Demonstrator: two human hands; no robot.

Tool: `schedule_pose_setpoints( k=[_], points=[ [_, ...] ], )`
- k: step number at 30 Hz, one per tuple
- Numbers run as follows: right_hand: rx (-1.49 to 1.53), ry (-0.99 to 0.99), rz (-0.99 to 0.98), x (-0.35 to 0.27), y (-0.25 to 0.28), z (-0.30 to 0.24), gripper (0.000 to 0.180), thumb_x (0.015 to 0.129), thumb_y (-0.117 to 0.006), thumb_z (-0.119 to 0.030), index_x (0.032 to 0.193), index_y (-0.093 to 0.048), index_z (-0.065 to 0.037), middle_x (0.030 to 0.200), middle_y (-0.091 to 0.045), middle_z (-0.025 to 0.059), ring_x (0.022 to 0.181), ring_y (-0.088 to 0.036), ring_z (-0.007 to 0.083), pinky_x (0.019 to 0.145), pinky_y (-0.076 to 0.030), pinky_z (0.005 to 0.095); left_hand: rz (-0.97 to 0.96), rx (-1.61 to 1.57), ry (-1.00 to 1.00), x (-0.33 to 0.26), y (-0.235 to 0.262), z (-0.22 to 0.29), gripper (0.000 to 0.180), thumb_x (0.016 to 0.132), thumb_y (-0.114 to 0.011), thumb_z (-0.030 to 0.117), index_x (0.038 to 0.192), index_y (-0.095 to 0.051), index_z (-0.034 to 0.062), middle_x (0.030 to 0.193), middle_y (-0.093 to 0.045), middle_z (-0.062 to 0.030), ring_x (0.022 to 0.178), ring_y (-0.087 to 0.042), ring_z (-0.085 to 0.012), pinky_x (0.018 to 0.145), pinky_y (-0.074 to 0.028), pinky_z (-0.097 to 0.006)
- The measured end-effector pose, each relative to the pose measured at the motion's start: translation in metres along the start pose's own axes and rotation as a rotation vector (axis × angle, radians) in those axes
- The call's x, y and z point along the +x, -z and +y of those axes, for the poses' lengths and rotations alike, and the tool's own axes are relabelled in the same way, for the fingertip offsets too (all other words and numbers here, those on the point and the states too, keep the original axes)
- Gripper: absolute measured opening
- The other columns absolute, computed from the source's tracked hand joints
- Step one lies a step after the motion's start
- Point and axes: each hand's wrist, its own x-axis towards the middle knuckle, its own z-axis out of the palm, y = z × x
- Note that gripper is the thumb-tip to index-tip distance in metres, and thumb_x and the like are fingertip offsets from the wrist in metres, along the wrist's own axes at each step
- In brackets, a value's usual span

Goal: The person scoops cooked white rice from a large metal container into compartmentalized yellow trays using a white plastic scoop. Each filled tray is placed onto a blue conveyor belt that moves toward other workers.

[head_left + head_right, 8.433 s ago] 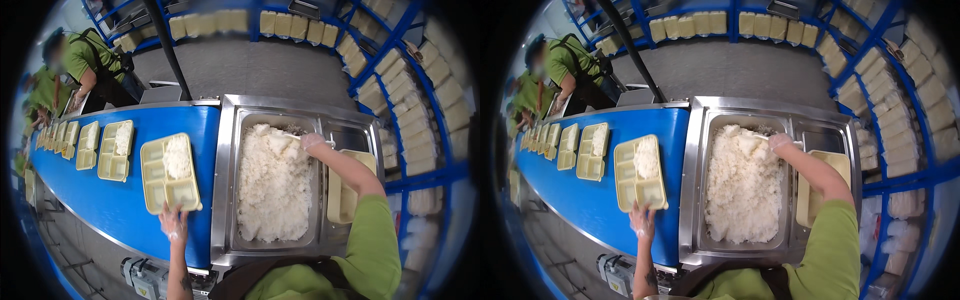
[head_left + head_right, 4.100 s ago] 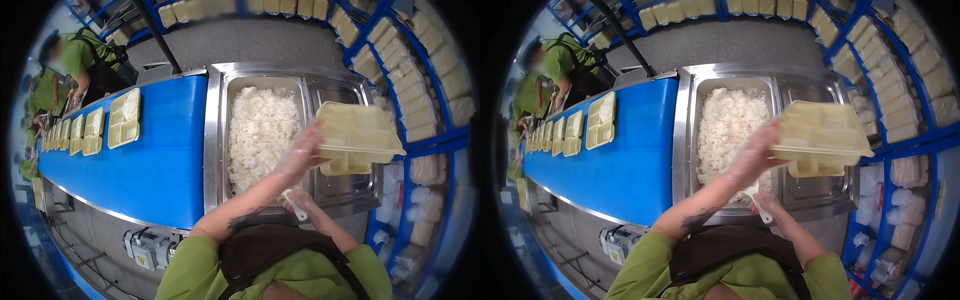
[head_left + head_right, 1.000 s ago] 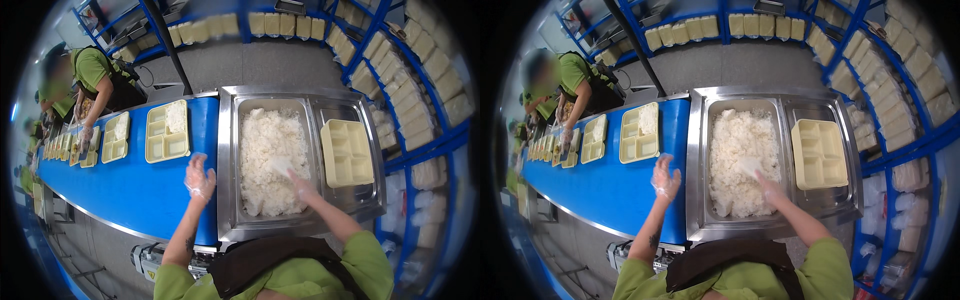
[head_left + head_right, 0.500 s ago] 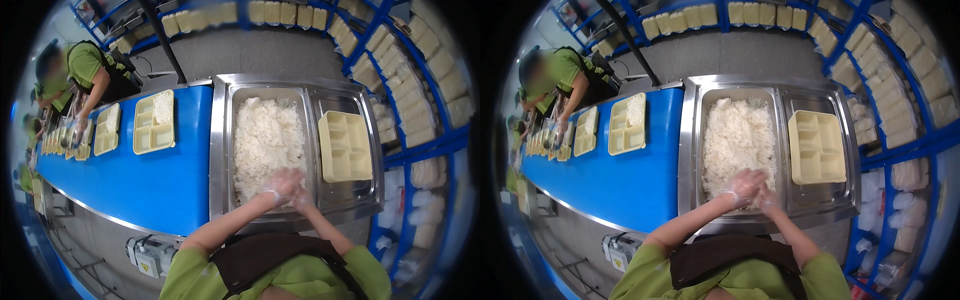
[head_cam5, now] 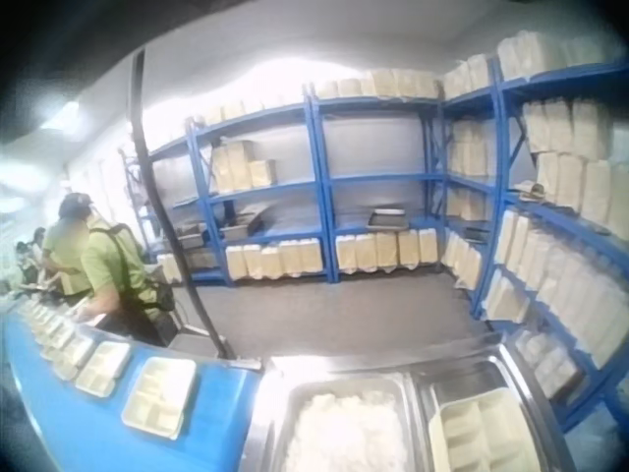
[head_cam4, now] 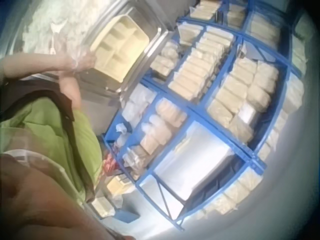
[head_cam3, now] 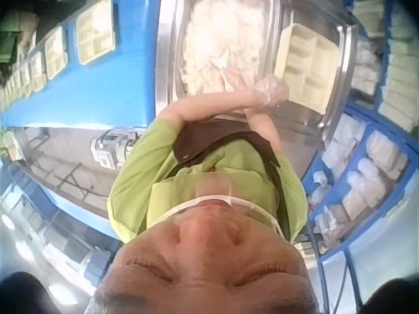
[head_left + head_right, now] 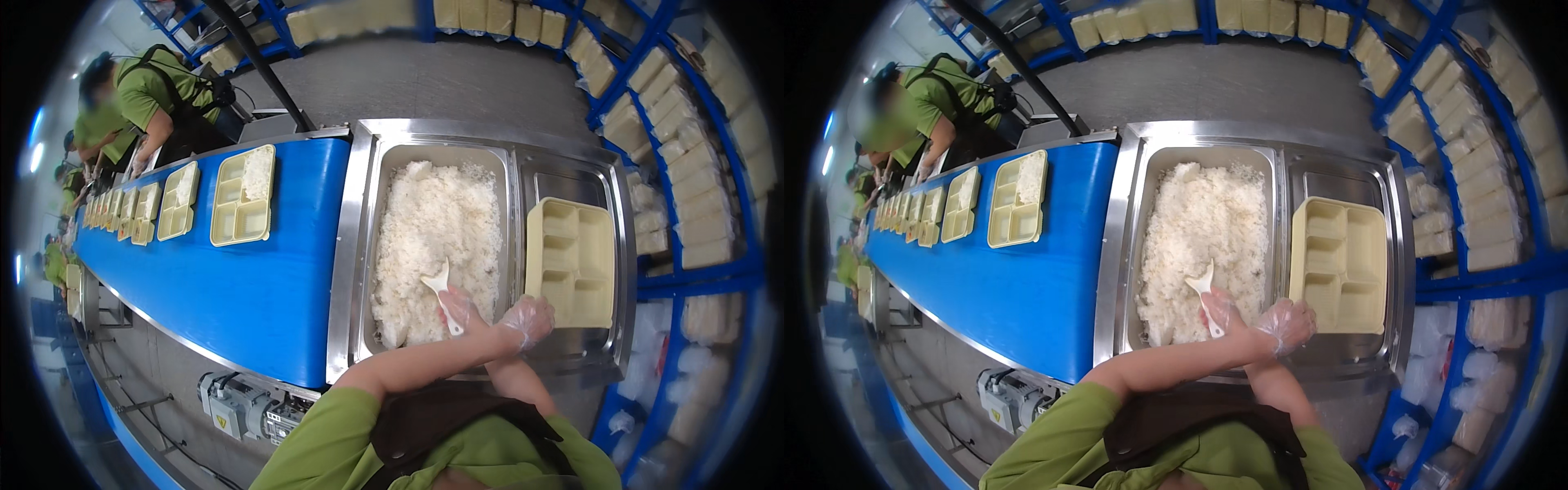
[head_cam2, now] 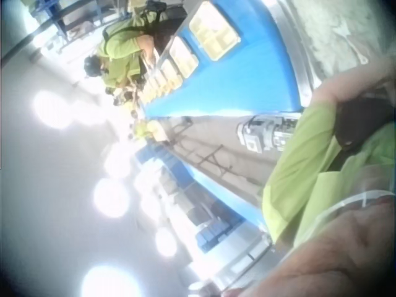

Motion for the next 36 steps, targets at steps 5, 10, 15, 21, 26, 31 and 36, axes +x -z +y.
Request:
schedule_pose_setpoints(
  k=[5,10,15,21,26,31,36],
  points=[
    [0.002,0.034,0.007,0.044,-0.017,-0.018,0.015,0.085,-0.045,-0.020,0.085,-0.046,-0.005,0.057,-0.050,0.0048,0.041,-0.046,0.0126,0.036,-0.041,0.0280,0.064,-0.221,0.119,-0.002,0.026,0.002,0.013,0.078,-0.051,0.012,0.089,-0.055,0.0054,0.104,-0.052,-0.0083,0.085,-0.056,-0.0226,0.062,-0.048,-0.035],
    [0.016,0.151,-0.023,0.022,-0.007,-0.015,0.018,0.088,-0.045,-0.024,0.083,-0.045,-0.007,0.056,-0.049,0.0037,0.042,-0.046,0.0122,0.038,-0.041,0.0273,0.403,-0.946,0.260,-0.005,0.075,-0.005,0.016,0.086,-0.048,0.018,0.088,-0.048,0.0017,0.126,-0.037,-0.0148,0.093,-0.054,-0.0313,0.073,-0.048,-0.036],
    [-0.014,0.219,0.115,-0.012,-0.004,-0.021,0.021,0.087,-0.049,-0.027,0.090,-0.049,-0.007,0.060,-0.052,0.0032,0.045,-0.048,0.0117,0.039,-0.042,0.0264,0.358,-1.667,0.373,-0.059,0.108,-0.007,0.029,0.085,-0.048,0.023,0.108,-0.044,0.0057,0.133,-0.028,-0.0097,0.116,-0.039,-0.0244,0.085,-0.045,-0.036],
    [0.513,0.480,0.120,-0.041,0.000,-0.008,0.018,0.088,-0.048,-0.023,0.092,-0.048,-0.006,0.059,-0.052,0.0034,0.045,-0.048,0.0112,0.039,-0.040,0.0254,0.685,-2.286,0.708,-0.197,0.137,-0.033,0.075,0.063,-0.044,-0.002,0.135,-0.029,0.0103,0.134,-0.033,-0.0099,0.119,-0.039,-0.0276,0.092,-0.043,-0.041],
    [0.089,0.308,0.210,-0.031,-0.013,-0.019,0.017,0.090,-0.042,-0.020,0.085,-0.046,-0.005,0.055,-0.048,0.0043,0.041,-0.045,0.0117,0.037,-0.038,0.0273,1.103,-1.825,1.014,-0.311,0.104,-0.077,0.067,0.056,-0.044,-0.003,0.123,-0.041,-0.0040,0.111,-0.053,-0.0189,0.094,-0.058,-0.0331,0.079,-0.052,-0.043],
    [0.037,0.410,0.252,-0.038,-0.021,-0.030,0.013,0.090,-0.042,-0.019,0.091,-0.046,-0.008,0.052,-0.047,0.0028,0.036,-0.042,0.0107,0.031,-0.034,0.0247,1.039,-1.996,1.062,-0.344,0.071,-0.109,0.066,0.057,-0.040,-0.009,0.122,-0.041,0.0016,0.109,-0.053,-0.0164,0.095,-0.055,-0.0319,0.082,-0.050,-0.042],
    [-0.349,0.511,0.466,-0.056,-0.042,-0.049,0.029,0.088,-0.042,-0.016,0.116,-0.046,-0.010,0.064,-0.055,0.0110,0.051,-0.054,0.0217,0.048,-0.045,0.0353,0.900,-1.873,0.991,-0.274,0.046,-0.106,0.073,0.063,-0.043,-0.011,0.130,-0.027,0.0148,0.112,-0.047,-0.0154,0.100,-0.049,-0.0305,0.079,-0.048,-0.040]
  ],
)
